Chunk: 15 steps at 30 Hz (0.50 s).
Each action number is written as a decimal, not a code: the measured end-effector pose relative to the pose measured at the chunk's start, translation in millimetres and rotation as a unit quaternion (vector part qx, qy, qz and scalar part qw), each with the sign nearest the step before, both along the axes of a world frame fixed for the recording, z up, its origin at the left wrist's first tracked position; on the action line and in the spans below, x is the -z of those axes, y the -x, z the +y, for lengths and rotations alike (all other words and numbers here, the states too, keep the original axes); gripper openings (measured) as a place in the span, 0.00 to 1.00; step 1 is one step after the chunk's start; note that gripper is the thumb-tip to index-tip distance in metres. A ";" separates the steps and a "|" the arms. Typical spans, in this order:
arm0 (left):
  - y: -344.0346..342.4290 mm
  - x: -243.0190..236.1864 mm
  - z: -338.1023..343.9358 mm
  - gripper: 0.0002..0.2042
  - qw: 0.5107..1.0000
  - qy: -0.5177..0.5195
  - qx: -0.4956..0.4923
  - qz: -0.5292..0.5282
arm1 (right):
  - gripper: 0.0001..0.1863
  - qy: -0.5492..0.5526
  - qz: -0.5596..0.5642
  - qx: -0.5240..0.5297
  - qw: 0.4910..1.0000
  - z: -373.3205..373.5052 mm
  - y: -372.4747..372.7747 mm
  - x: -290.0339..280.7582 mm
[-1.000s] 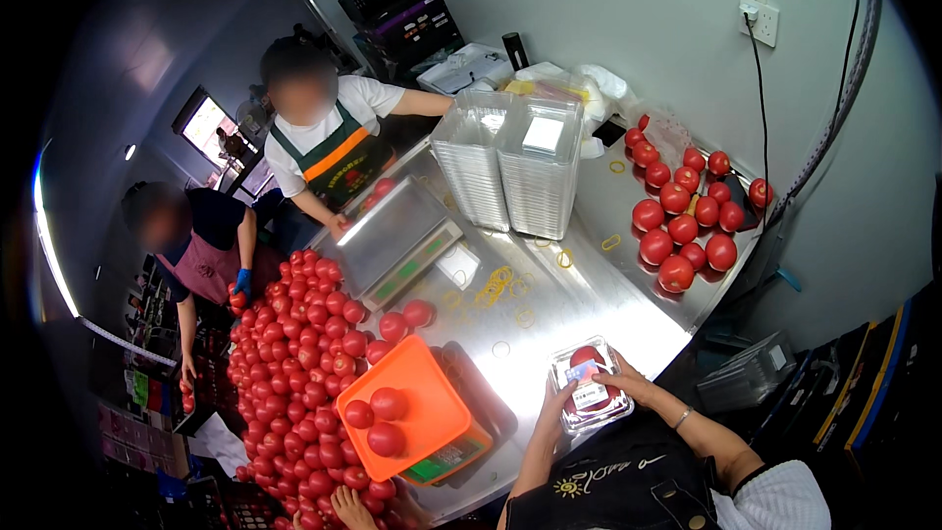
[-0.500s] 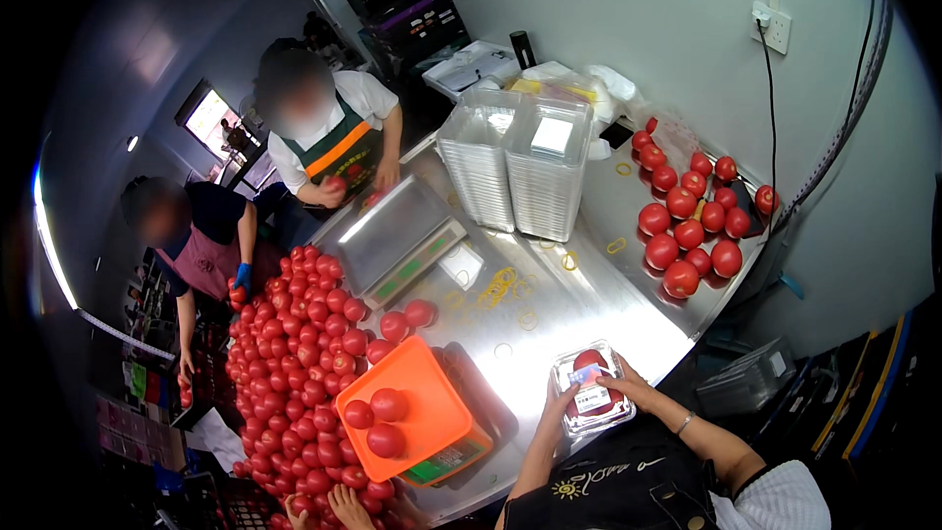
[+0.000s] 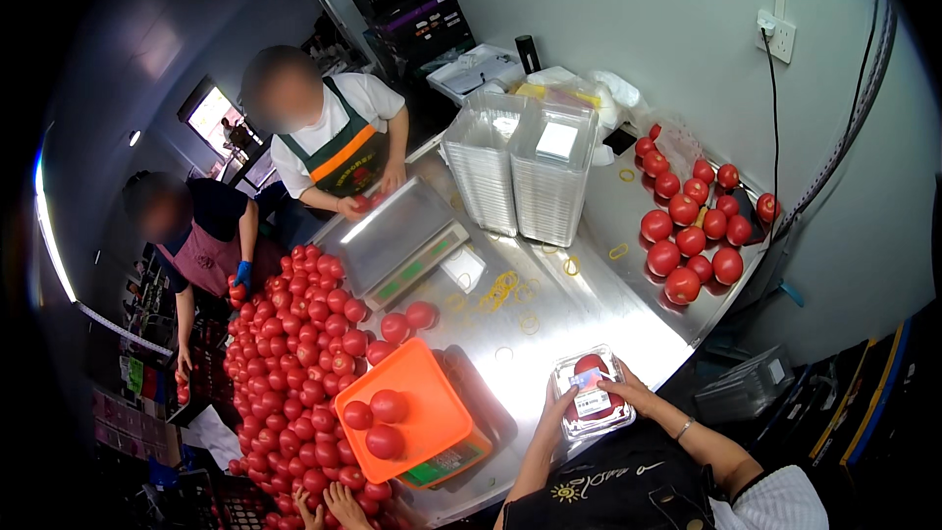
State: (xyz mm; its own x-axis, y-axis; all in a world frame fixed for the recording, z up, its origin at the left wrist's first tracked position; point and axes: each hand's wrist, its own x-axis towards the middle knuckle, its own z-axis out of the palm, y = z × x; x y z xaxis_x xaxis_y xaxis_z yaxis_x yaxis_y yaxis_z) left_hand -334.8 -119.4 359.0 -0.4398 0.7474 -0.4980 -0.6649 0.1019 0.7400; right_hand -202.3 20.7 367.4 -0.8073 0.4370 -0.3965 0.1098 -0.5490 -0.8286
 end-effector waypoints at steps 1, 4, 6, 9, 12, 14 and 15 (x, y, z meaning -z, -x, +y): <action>0.7 2.6 -0.8 0.35 1.000 0.000 -0.001 0.004 | 0.46 0.002 -0.001 0.000 1.000 -0.3 0.1 -0.1; -0.1 -0.4 1.1 0.35 1.000 0.001 -0.005 -0.001 | 0.47 -0.006 0.006 0.002 1.000 0.3 -1.2 8.3; 0.3 -2.6 0.7 0.35 1.000 0.003 -0.005 -0.005 | 0.47 -0.005 0.005 -0.002 1.000 0.3 -0.7 5.8; 1.2 -2.7 1.3 0.36 1.000 0.009 0.003 0.001 | 0.47 -0.011 -0.002 -0.004 1.000 1.0 -0.5 11.1; 1.4 -1.0 1.3 0.36 1.000 0.014 0.007 0.013 | 0.47 -0.015 -0.011 -0.004 1.000 0.9 -0.7 10.7; 1.6 -2.1 0.8 0.36 1.000 0.012 0.011 0.015 | 0.47 -0.010 -0.014 -0.005 1.000 0.0 -0.6 5.9; 1.8 -2.5 0.7 0.36 1.000 0.009 0.012 0.015 | 0.47 -0.004 -0.012 -0.005 1.000 -0.2 -0.3 2.6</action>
